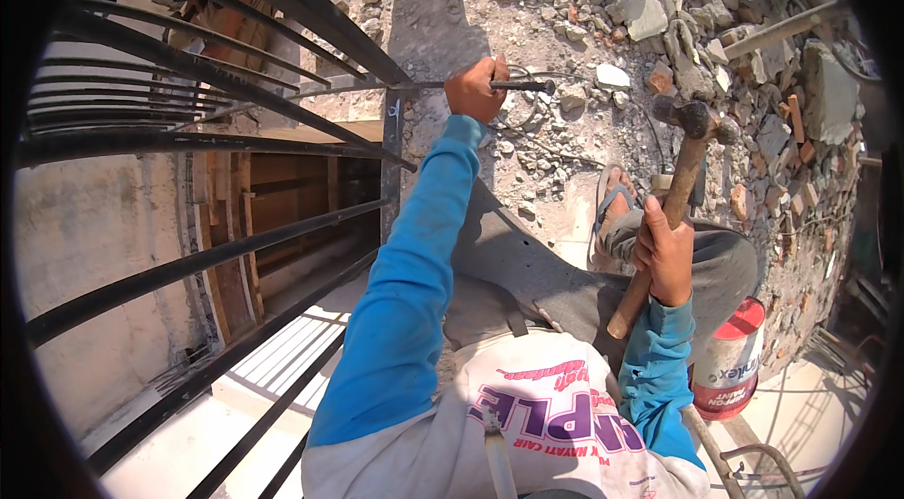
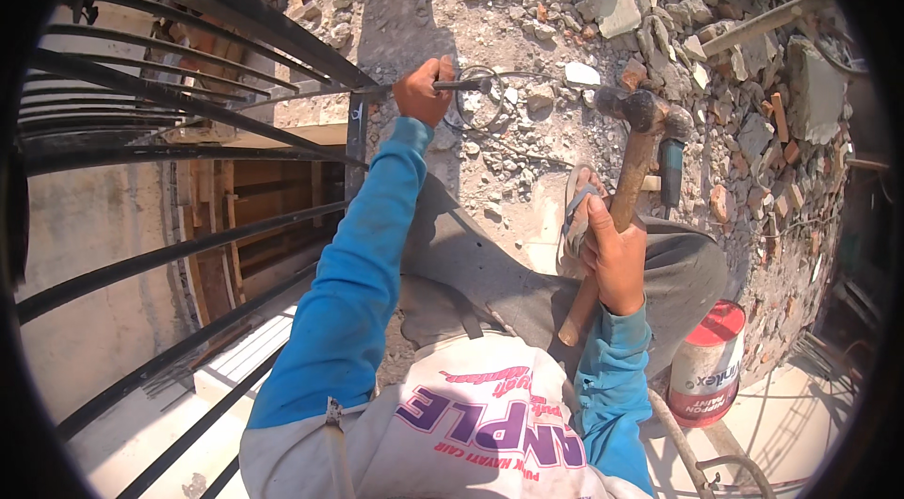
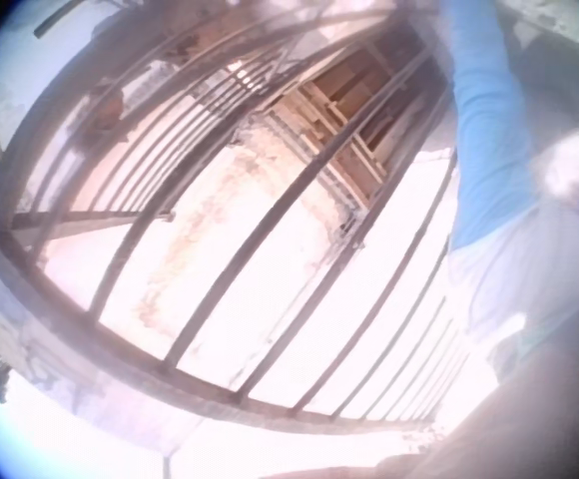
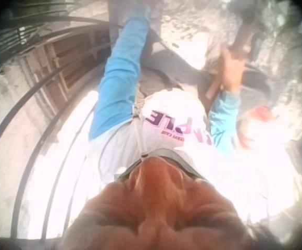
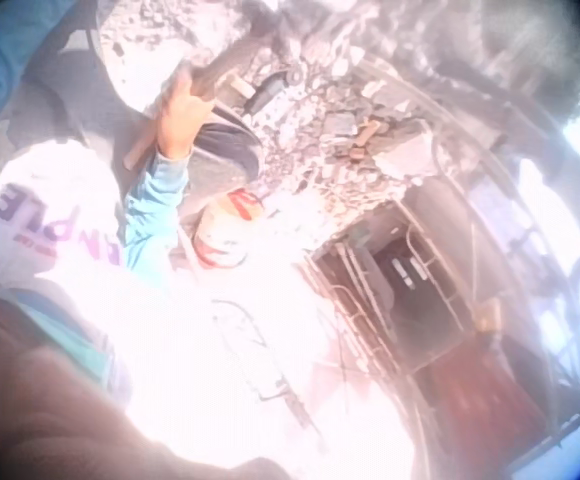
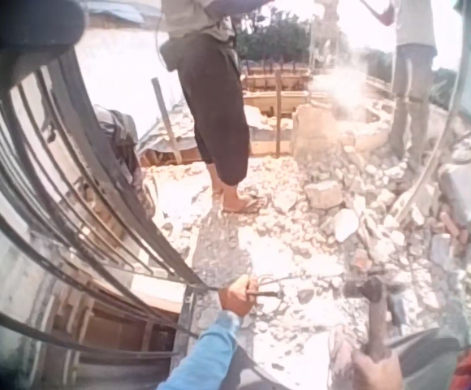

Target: The person uses an angle grinder to cut through metal bars of a railing and then uses a hammer and a metal rod to pry and break the remaining connections from the concrete.

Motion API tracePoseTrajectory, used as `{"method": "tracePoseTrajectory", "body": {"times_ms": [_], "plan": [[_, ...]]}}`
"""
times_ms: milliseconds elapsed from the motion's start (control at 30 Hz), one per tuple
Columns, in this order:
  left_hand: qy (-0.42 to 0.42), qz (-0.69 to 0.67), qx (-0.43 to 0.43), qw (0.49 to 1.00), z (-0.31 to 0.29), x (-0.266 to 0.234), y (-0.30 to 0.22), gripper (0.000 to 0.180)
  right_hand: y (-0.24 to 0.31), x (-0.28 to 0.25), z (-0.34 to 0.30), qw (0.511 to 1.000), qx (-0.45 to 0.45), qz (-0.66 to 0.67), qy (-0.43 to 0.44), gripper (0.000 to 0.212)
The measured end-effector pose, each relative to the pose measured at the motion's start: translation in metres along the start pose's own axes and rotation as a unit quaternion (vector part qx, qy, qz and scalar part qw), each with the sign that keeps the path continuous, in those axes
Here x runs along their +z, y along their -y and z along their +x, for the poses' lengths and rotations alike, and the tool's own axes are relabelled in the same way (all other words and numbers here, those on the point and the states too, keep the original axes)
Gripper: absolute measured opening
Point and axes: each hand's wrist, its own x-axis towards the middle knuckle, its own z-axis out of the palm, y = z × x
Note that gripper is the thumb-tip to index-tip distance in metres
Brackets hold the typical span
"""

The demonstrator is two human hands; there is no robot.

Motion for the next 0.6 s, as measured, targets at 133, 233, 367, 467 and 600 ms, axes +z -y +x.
{"method": "tracePoseTrajectory", "body": {"times_ms": [133,233,367,467,600], "plan": [[0.004,-0.002,0.008,1.0,0.001,-0.008,-0.001,0.038,0.026,0.03,-0.02,0.982,-0.143,-0.117,0.025,0.024],[0.04,-0.016,-0.012,0.999,0.002,-0.01,-0.008,0.032,0.041,0.055,-0.015,0.929,-0.302,-0.212,0.024,0.023],[0.098,-0.05,-0.01,0.994,0.007,-0.021,-0.011,0.033,0.031,0.034,0.027,0.852,-0.156,-0.462,0.189,0.018],[0.172,0.026,-0.041,0.984,0.003,-0.025,0.007,0.036,0.038,0.043,0.018,0.824,-0.181,-0.484,0.232,0.017],[0.17,-0.002,-0.038,0.985,0.002,-0.032,-0.002,0.04,0.071,0.054,-0.007,0.884,-0.27,-0.361,0.125,0.014]]}}
